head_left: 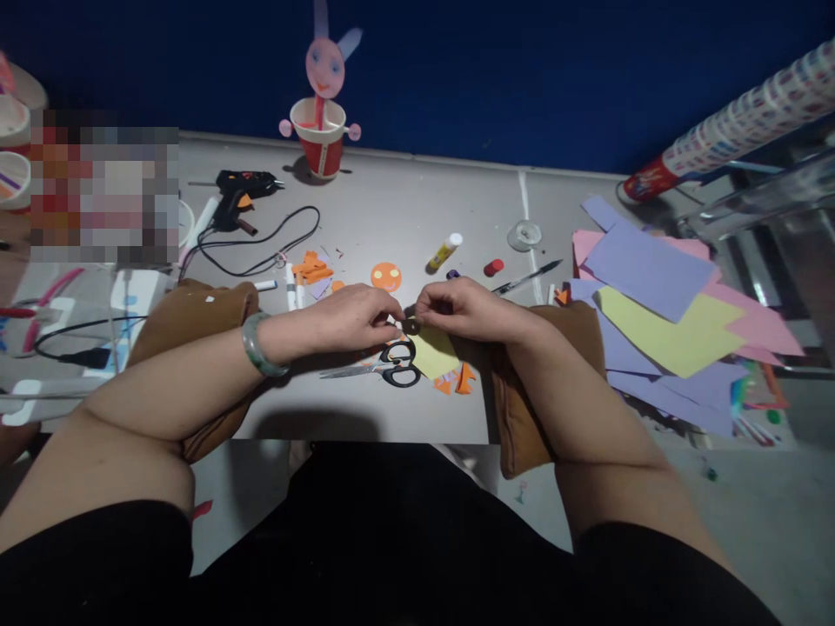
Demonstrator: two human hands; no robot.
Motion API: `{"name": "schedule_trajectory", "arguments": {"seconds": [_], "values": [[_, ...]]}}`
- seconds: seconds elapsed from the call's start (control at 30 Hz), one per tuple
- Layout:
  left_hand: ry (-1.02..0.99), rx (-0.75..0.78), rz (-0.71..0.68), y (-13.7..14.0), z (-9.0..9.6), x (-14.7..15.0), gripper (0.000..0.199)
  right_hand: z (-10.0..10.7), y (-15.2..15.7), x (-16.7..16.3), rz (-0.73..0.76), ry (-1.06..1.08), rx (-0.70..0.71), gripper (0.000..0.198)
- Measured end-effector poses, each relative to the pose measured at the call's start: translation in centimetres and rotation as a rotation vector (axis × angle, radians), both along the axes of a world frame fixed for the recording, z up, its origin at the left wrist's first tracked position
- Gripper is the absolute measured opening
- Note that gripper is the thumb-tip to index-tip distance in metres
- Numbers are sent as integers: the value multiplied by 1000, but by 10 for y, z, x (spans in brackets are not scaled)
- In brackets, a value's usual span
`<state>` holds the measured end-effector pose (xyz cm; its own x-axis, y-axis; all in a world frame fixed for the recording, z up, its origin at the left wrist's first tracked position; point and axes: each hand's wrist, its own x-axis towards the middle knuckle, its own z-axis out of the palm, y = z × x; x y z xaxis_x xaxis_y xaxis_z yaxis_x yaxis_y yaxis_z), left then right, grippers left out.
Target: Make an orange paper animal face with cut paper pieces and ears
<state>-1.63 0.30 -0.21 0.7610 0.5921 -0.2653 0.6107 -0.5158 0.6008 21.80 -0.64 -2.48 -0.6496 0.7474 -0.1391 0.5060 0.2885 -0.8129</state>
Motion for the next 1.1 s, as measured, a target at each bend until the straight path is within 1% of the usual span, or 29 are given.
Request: {"name": "schedule_trajectory", "arguments": {"seconds": [0.1,0.2,0.33,0.5,0.6,0.77,0.83,0.9,1.03,1.1], "values": [[-93,-41,77,-1,-2,2,23,-1,-3,-5,-67,126,-71,20],[-157,-49,129,-2,-6,4,19,-1,-7,-12,-96,195,-142,21],[-232,-84,144,-2,-11,4,22,-3,-8,-16,-137,246,-171,19],[-277,-142,182,2,-7,2,18,-7,-2,-10,-229,277,-228,17],[-331,-181,213,3,-5,2,18,-8,1,-8,-226,278,-215,19],[-377,-222,236,4,-5,2,18,-6,1,-10,-189,277,-82,11],[-380,-224,249,4,-6,2,18,-7,1,-11,-183,295,-59,8],[-373,-223,258,5,-6,2,19,-7,2,-11,-179,326,-74,11],[-315,-210,288,6,-9,2,18,-8,2,-10,-186,343,-191,15],[-308,-195,313,6,-9,2,23,-7,1,-11,-205,332,-226,16]]}}
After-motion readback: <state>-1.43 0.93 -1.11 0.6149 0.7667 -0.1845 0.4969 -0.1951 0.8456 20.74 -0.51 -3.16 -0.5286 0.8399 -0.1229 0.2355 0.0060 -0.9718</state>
